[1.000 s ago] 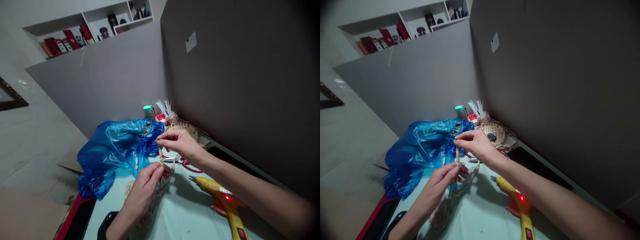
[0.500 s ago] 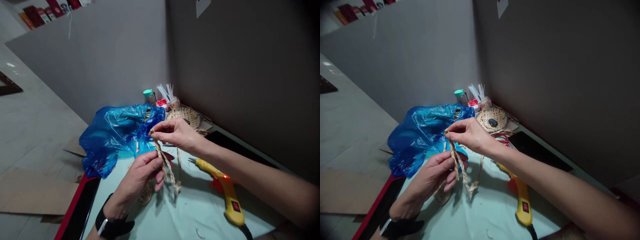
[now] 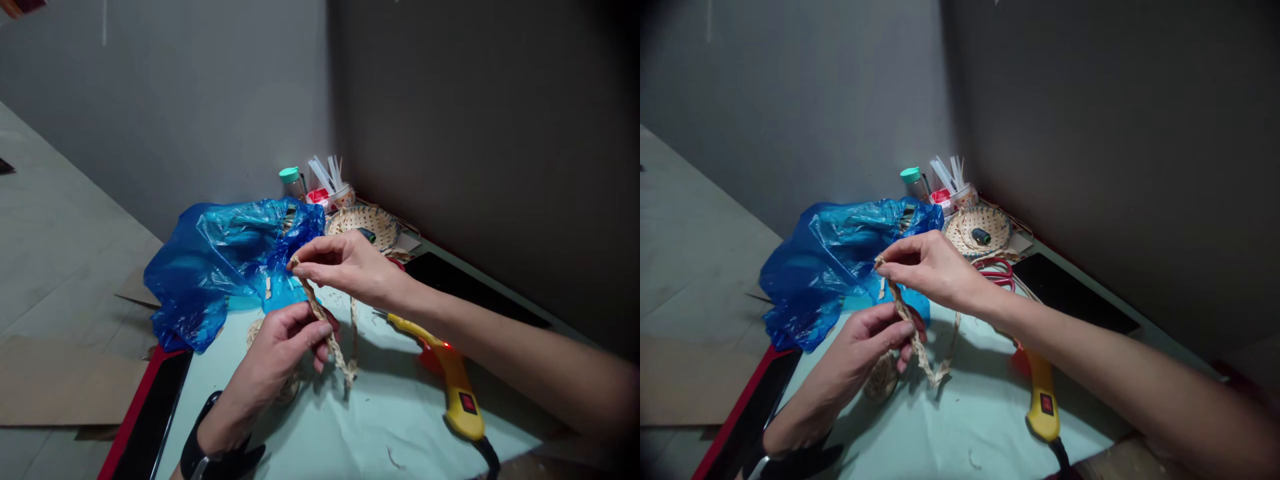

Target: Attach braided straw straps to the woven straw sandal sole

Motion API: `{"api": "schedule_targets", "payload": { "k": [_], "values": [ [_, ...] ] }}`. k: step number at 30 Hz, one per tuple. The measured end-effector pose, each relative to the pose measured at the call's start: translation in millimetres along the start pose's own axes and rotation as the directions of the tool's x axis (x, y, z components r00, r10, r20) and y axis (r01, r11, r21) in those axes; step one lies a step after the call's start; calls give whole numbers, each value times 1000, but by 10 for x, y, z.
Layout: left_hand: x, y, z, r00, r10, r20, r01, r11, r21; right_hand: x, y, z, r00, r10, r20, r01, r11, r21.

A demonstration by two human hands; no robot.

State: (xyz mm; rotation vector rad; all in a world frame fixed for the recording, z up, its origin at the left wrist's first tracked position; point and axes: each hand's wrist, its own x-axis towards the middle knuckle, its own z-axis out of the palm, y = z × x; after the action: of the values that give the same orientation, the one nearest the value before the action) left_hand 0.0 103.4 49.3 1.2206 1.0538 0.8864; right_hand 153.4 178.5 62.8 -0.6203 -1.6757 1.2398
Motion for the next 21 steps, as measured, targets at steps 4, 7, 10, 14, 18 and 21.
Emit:
{"api": "schedule_targets", "payload": {
  "k": [4,7,10,14,18,21],
  "values": [
    [-36,10,-35,986,87,-139,-94,995,-45,1,-13,-22,997,3,78,2,998,-65],
    [-50,15,-83,929,197,-313,-249,959,-135,-27,-34,-28,974,44,222,-14,991,-135],
    [-35,9,-131,865,254,-433,-368,907,-202,-82,-42,28,930,110,350,-42,980,-196],
    [-33,-13,-165,837,261,-480,-424,864,-271,-152,-32,140,937,104,334,-14,966,-259],
    [-72,-16,-162,855,226,-466,-416,836,-359,-188,-10,194,954,46,295,43,956,-289],
    [-80,-13,-157,878,191,-438,-390,816,-427,-209,11,202,967,-1,254,87,940,-329]
  ]
}}
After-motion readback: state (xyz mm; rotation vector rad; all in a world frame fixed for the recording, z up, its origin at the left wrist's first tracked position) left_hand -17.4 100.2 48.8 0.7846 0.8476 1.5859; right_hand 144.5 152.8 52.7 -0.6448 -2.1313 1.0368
